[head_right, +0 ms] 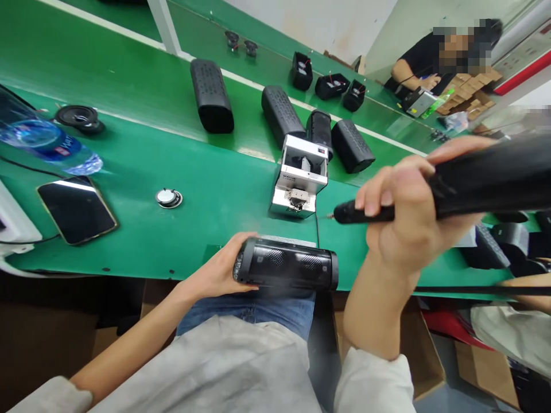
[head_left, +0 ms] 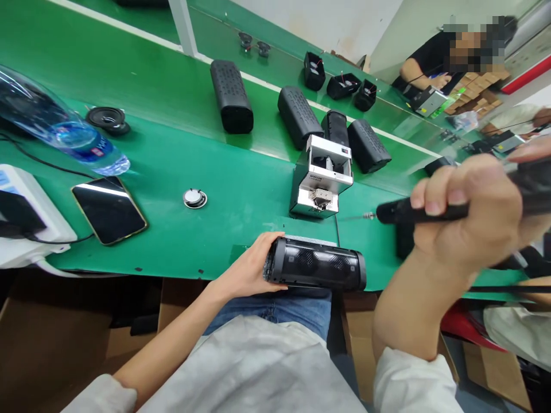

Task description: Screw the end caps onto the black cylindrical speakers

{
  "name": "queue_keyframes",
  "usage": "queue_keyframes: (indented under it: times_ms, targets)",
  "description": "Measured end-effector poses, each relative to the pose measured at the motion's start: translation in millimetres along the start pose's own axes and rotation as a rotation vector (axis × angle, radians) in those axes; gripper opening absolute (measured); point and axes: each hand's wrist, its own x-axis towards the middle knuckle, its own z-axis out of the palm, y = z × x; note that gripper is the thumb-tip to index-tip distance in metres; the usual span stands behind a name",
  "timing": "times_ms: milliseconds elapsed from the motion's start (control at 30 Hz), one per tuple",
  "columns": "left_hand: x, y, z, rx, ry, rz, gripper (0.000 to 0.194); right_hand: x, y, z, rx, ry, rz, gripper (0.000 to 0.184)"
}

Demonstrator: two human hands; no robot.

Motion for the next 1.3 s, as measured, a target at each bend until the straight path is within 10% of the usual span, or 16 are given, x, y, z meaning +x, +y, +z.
queue_keyframes:
  times_ms: [333,767,933,1300]
  targets:
    - [-1,-1,0.6,0.03,0.005,0.006,0.118,11,70,37,-0.182,-0.053,-0.002,0.054]
    - [0,-2,-1.7,0.063,-0.02,-0.055,0.112,11,2,-24,-0.066,0.118,-0.016,0.018]
    - [0,-1,-1.8,0.069,-0.017,-0.055,0.113,7,21,5,-0.065,0.095,-0.176,0.019]
    - [0,2,-1.0,0.043,-0.01,-0.051,0.115,10,73,33,-0.399,-0.031,0.018,0.043]
